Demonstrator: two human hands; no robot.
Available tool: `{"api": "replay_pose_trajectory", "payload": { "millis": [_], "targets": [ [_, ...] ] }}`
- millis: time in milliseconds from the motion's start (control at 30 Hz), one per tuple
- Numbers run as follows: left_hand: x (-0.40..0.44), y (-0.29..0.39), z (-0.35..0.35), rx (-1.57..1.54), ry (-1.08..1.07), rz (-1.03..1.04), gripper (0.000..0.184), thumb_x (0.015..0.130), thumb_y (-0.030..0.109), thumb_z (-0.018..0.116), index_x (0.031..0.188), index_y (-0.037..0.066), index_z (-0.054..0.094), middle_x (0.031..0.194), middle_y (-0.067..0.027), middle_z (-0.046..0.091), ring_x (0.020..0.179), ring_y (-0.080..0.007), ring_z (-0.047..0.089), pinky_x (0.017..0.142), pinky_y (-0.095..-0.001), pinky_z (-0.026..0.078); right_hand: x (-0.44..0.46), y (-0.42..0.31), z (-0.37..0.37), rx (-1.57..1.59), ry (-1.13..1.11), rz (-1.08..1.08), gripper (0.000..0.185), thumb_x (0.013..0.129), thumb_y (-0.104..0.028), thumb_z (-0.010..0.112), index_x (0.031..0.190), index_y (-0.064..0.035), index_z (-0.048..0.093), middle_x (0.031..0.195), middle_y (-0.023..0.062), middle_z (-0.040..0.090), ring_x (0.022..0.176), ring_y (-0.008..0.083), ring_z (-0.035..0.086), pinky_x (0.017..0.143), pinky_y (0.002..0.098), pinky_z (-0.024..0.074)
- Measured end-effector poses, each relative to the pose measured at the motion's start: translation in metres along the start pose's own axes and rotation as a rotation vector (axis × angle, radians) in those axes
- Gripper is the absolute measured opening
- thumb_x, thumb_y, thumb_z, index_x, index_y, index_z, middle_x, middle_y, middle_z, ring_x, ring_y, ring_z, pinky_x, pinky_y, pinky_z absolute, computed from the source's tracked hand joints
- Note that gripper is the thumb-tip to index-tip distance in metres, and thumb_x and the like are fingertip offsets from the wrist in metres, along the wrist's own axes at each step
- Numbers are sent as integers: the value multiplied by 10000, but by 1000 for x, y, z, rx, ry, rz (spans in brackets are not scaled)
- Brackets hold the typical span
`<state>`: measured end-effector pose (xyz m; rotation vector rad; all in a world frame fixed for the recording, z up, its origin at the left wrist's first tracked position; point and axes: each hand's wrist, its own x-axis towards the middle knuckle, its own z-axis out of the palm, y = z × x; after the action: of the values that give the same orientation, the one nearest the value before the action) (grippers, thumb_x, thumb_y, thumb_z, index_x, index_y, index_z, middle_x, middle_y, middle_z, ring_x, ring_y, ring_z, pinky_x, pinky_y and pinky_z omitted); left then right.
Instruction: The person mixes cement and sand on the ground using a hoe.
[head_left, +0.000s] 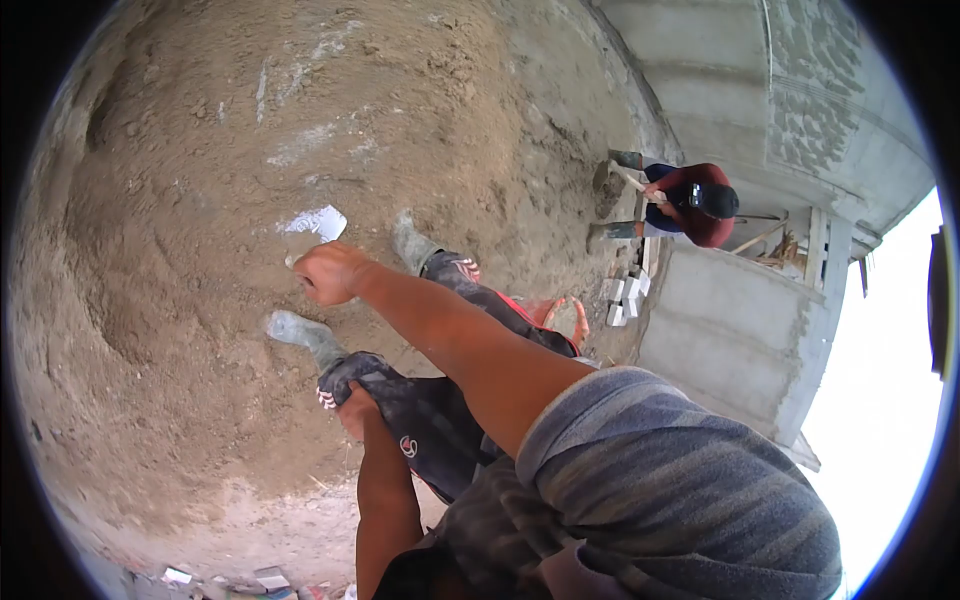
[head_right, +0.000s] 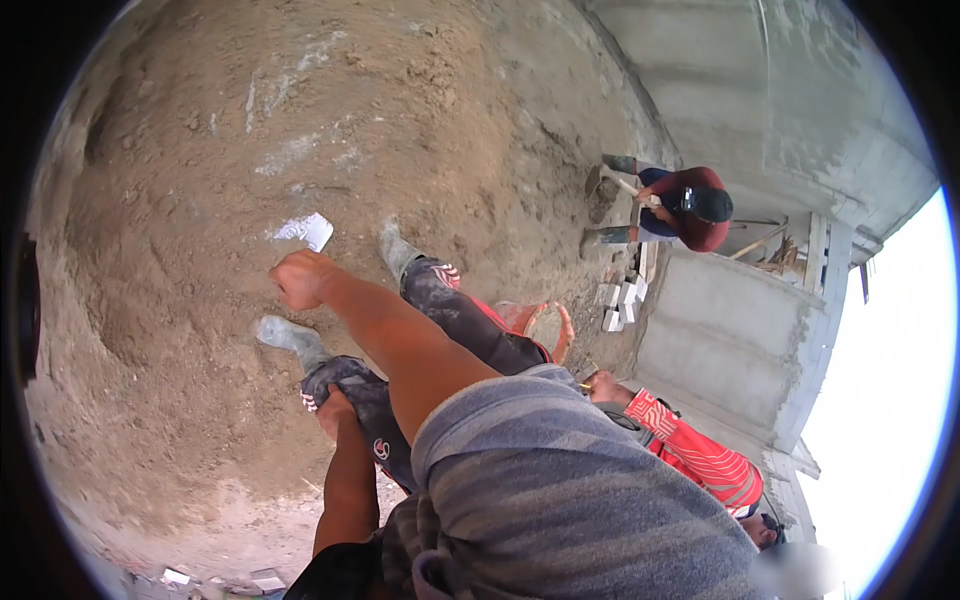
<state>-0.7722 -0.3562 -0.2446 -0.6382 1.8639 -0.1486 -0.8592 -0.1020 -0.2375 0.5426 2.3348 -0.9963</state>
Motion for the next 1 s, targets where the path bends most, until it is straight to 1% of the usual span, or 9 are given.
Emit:
{"api": "replay_pose_trajectory", "payload": {
  "millis": [100,200,300,500,600,700,800,900,1000],
  "targets": [
    [-1,3,2,28,22,-5,851,851,657,589,1310,-59,578,1338,-212,618,1259,-353,586,1072,-445,454,-2,-1,-2,6,4,8,166,785,-218,626,854,-68,642,934,152,678,956,360,655,836,468,511],
    [7,1,7,53,42,-10,826,825,656,627,1321,-3,580,1306,-200,640,1211,-362,618,1033,-467,481,-1,0,0,5,32,-14,170,778,-224,628,849,-69,642,934,150,679,955,362,654,834,471,511],
    [-1,2,4,22,36,6,854,848,654,587,1314,-62,572,1343,-214,614,1255,-354,588,1069,-455,453,0,1,1,-36,4,-5,234,802,-250,604,927,-70,686,986,157,704,1003,357,663,891,463,513],
    [-4,4,0,15,-5,-9,850,849,639,589,1316,-71,568,1344,-224,610,1255,-356,588,1071,-448,451,-1,-1,1,-34,27,-5,232,800,-251,601,900,-62,691,989,152,706,1005,357,662,882,461,513],
    [14,-4,15,63,38,19,827,837,673,589,1299,-13,596,1313,-206,634,1224,-350,613,1038,-465,479,-1,-1,0,-40,15,6,229,791,-250,605,895,-67,695,974,150,711,988,356,667,871,458,517],
    [22,-6,23,54,64,21,830,838,675,578,1289,-23,599,1293,-205,647,1204,-354,625,1043,-453,470,1,2,3,-9,31,-6,168,772,-232,627,833,-76,645,911,144,684,931,361,659,831,465,510],
    [8,0,10,63,31,-19,834,841,676,571,1296,-22,596,1293,-199,650,1206,-345,626,1043,-447,464,1,3,5,-11,46,-13,162,771,-229,626,829,-79,645,904,142,685,924,360,660,825,465,509],
    [13,-2,14,94,19,-25,823,845,672,574,1311,-6,595,1296,-182,654,1212,-338,624,1034,-447,467,2,3,3,-27,10,-13,220,777,-258,620,876,-76,693,944,150,714,959,354,674,846,464,525],
    [23,-5,19,80,-13,3,812,848,664,582,1348,23,580,1313,-176,645,1234,-328,610,1041,-446,464,3,3,2,-31,-2,-20,220,789,-263,613,877,-77,691,945,148,713,960,360,671,858,461,521]
  ]
}}
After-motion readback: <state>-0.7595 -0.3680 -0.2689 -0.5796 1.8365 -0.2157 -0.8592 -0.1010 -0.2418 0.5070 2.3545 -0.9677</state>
